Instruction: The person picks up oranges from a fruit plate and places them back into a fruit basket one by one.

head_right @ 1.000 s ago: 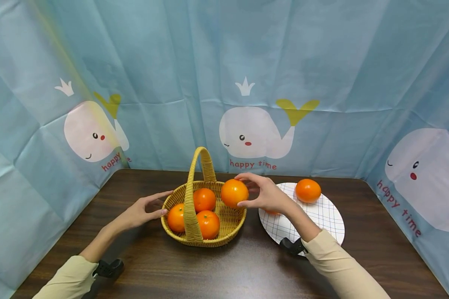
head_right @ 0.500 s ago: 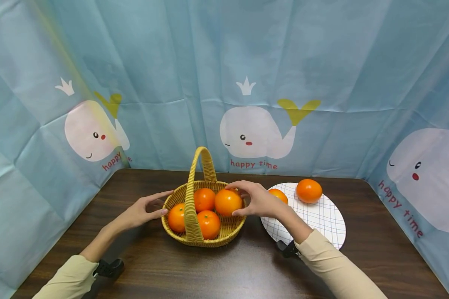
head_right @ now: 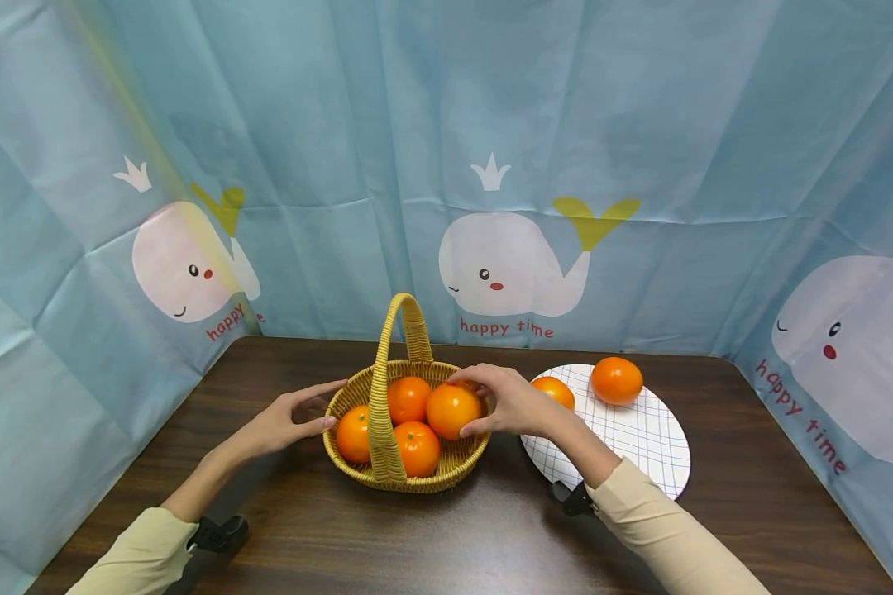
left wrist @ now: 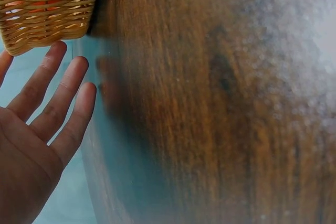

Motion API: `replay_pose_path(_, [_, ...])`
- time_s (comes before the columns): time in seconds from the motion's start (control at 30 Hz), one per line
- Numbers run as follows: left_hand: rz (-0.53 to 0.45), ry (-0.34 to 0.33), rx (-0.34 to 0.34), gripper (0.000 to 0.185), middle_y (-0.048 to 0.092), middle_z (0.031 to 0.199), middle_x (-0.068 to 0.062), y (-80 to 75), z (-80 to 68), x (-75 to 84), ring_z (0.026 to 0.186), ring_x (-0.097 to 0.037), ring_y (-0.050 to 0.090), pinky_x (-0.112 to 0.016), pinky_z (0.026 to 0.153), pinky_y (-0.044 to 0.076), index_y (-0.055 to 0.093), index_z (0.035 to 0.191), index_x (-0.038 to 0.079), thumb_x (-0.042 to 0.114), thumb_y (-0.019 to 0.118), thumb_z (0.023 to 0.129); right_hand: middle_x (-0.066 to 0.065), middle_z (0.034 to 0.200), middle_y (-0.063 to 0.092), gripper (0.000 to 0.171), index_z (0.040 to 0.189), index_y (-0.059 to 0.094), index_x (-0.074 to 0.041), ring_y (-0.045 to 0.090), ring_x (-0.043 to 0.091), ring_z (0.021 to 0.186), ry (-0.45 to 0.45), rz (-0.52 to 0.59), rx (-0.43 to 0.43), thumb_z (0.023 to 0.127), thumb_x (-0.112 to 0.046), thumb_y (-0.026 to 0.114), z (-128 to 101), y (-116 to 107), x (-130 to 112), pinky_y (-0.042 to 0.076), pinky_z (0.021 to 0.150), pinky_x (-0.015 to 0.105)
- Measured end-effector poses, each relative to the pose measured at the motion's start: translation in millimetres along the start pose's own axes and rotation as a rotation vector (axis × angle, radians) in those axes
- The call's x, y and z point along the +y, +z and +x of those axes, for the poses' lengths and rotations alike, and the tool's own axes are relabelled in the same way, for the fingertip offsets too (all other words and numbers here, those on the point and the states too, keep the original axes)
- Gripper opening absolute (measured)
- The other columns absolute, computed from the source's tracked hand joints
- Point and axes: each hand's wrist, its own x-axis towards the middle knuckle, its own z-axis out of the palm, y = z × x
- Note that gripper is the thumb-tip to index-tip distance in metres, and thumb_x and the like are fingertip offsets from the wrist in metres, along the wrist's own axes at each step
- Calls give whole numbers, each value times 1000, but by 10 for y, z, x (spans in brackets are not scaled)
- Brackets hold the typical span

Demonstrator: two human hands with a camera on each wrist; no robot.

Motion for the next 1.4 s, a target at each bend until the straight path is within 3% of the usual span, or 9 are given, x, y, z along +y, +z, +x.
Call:
replay_pose_path(0.27, [-4,-5,2,60,52,147,-11,4,-2,8,118,-32,58,-54,96,50,46,155,19,28,68,100,19,123,65,56,128,64,-2,67,34,106,-29,40,52,80,-12,89,-82,-149,23,54,90,47])
replay_pose_path(0.43, [5,-9,5,60,53,147,-11,8,-9,4,118,-32,58,-52,94,51,46,155,19,28,68,100,8,121,67,48,125,67,-8,68,26,105,32,19,100,82,-11,87,-190,-270,40,55,88,41])
replay_pose_path(0.6, [14,-12,8,60,53,146,-12,14,-11,-4,117,-32,58,-50,92,53,46,155,18,29,68,100,1,119,68,45,124,68,-11,67,19,105,85,31,127,83,-10,86,-305,-389,38,54,91,44])
replay_pose_path(0.9, [23,-11,15,60,54,145,-11,16,-12,-5,116,-31,59,-51,92,52,47,154,18,30,69,99,9,118,67,40,123,67,-3,68,40,100,103,49,151,86,-2,82,-512,-561,92,56,86,43])
replay_pose_path(1.07, [25,-8,16,60,53,146,-11,17,-10,-6,117,-32,59,-53,93,51,47,154,17,30,68,99,10,116,68,38,122,67,-3,68,36,102,104,5,181,87,-1,81,-632,-647,108,55,87,48])
replay_pose_path(1.3, [8,-5,6,60,52,148,-11,19,-3,-4,118,-32,59,-54,94,50,46,155,18,28,68,100,18,115,68,36,120,67,-1,68,36,102,187,-20,233,88,-7,81,-882,-765,161,56,85,39])
replay_pose_path(1.4, [7,-6,6,60,52,148,-12,16,-4,0,118,-33,58,-54,94,50,47,154,17,28,68,100,15,115,68,35,121,67,-1,68,35,103,215,-50,258,89,-9,81,-1003,-798,211,56,86,32])
